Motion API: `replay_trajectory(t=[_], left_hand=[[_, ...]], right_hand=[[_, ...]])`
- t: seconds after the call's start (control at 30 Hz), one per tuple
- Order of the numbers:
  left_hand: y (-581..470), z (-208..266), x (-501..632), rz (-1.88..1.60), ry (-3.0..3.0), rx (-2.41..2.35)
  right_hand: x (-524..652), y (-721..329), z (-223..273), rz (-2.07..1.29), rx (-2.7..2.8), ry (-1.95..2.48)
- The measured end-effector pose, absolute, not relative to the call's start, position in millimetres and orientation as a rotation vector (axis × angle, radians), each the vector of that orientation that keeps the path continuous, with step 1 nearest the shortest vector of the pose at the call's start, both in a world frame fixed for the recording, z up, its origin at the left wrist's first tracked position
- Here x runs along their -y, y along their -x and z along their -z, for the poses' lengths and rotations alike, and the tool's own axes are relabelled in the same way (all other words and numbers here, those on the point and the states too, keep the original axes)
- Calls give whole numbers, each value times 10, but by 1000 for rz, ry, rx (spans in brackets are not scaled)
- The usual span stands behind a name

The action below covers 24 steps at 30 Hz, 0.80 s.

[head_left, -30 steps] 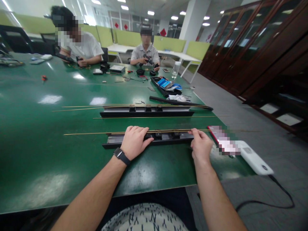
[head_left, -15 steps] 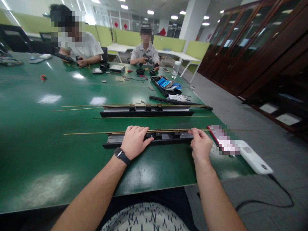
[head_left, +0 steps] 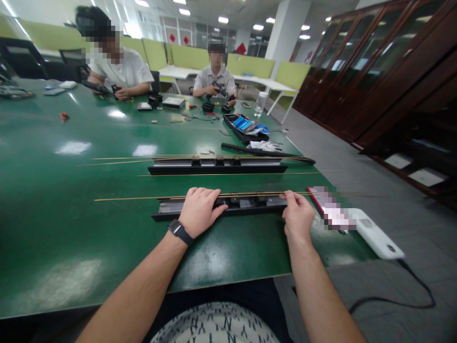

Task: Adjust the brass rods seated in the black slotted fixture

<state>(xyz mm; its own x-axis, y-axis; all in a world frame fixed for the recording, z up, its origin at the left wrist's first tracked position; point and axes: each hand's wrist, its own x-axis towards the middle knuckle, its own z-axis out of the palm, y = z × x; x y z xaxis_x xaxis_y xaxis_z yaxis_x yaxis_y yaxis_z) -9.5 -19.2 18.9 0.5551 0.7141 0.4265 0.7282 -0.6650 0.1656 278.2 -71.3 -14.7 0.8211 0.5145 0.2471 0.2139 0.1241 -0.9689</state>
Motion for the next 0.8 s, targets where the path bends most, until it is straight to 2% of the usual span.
replay_trajectory(t=[0.8], left_hand=[[94, -194, 191, 720, 2755, 1276]], right_hand=[[701, -2850, 189, -199, 575, 1457]])
